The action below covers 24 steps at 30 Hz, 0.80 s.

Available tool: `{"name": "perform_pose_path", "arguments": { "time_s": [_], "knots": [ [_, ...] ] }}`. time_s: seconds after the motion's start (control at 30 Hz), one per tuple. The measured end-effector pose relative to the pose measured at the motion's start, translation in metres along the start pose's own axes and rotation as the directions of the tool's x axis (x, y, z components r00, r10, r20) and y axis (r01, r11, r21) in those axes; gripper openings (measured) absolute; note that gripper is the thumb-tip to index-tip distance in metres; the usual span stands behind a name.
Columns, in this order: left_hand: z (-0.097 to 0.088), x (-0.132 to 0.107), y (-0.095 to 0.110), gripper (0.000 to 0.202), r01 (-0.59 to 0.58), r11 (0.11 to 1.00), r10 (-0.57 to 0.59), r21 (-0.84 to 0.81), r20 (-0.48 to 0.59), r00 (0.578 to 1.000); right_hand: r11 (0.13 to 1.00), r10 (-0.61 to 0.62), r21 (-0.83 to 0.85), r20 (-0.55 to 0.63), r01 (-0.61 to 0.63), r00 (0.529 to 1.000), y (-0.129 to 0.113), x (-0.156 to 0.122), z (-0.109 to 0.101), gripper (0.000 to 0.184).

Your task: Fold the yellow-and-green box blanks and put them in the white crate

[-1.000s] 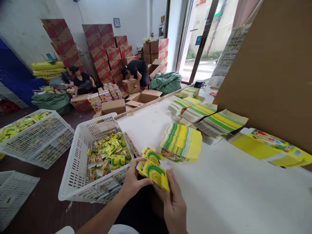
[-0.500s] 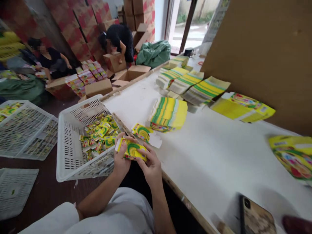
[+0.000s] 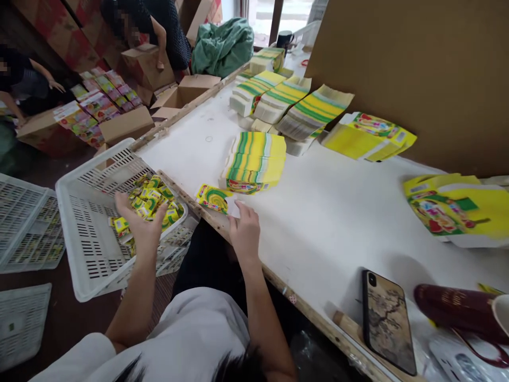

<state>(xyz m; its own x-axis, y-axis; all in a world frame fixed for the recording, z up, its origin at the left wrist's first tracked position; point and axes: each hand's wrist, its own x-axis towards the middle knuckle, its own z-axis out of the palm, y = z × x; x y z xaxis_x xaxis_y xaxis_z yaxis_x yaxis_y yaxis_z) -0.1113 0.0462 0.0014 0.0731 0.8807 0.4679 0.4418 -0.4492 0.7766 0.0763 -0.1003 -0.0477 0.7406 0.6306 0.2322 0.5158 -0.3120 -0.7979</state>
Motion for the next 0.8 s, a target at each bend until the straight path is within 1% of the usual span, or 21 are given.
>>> {"name": "perform_pose_path", "arguments": {
  "time_s": [0.03,0.1,0.13,0.2,0.3,0.43,0.5,0.57,0.63,0.67,0.7,0.73,0.8],
  "knots": [
    [0.005,-0.007,0.001,0.106,0.039,0.998,-0.036,-0.043,0.071,0.997,0.997,-0.01,-0.077,0.046,0.014,0.999,-0.004,0.005,0.006,0.041],
    [0.016,-0.022,0.004,0.094,0.128,0.984,-0.101,-0.12,0.21,0.972,0.98,-0.01,-0.194,0.132,0.035,0.991,-0.013,0.012,0.019,0.045],
    [0.021,-0.028,0.006,0.088,0.171,0.973,-0.125,-0.154,0.269,0.955,0.973,-0.004,-0.228,0.161,0.042,0.987,-0.017,0.014,0.025,0.046],
    [0.028,-0.036,0.008,0.076,0.241,0.948,-0.154,-0.21,0.36,0.92,0.966,0.006,-0.256,0.185,0.042,0.983,-0.022,0.017,0.033,0.043],
    [0.032,-0.038,0.007,0.066,0.307,0.912,-0.172,-0.271,0.429,0.887,0.964,0.013,-0.262,0.188,0.038,0.982,-0.023,0.019,0.039,0.036],
    [0.031,-0.04,0.008,0.055,0.376,0.872,-0.193,-0.313,0.486,0.852,0.975,0.003,-0.218,0.16,0.032,0.987,-0.019,0.019,0.04,0.032],
    [0.029,-0.044,0.01,0.049,0.404,0.856,-0.204,-0.321,0.507,0.837,0.985,0.008,-0.17,0.115,0.012,0.993,-0.018,0.018,0.039,0.035],
    [0.029,-0.05,0.012,0.049,0.436,0.841,-0.228,-0.321,0.52,0.823,0.995,0.015,-0.102,0.062,-0.009,0.998,-0.016,0.017,0.037,0.039],
    [0.03,-0.056,0.014,0.055,0.477,0.806,-0.251,-0.349,0.53,0.81,0.999,0.037,-0.017,0.008,-0.037,0.999,-0.016,0.014,0.033,0.044],
    [0.032,-0.059,0.015,0.061,0.507,0.769,-0.251,-0.39,0.545,0.8,0.997,0.053,0.051,-0.003,-0.053,0.999,-0.016,0.011,0.03,0.046],
    [0.034,-0.061,0.017,0.066,0.537,0.715,-0.24,-0.449,0.563,0.791,0.985,0.065,0.16,0.016,-0.066,0.998,-0.018,0.007,0.028,0.048],
    [0.036,-0.064,0.019,0.068,0.57,0.642,-0.228,-0.513,0.582,0.781,0.962,0.046,0.264,0.078,-0.065,0.996,-0.02,0.002,0.025,0.049],
    [0.04,-0.067,0.027,0.066,0.639,0.459,-0.226,-0.618,0.614,0.756,0.896,-0.049,0.439,0.235,-0.06,0.971,-0.027,-0.012,0.02,0.049]
  ]
}}
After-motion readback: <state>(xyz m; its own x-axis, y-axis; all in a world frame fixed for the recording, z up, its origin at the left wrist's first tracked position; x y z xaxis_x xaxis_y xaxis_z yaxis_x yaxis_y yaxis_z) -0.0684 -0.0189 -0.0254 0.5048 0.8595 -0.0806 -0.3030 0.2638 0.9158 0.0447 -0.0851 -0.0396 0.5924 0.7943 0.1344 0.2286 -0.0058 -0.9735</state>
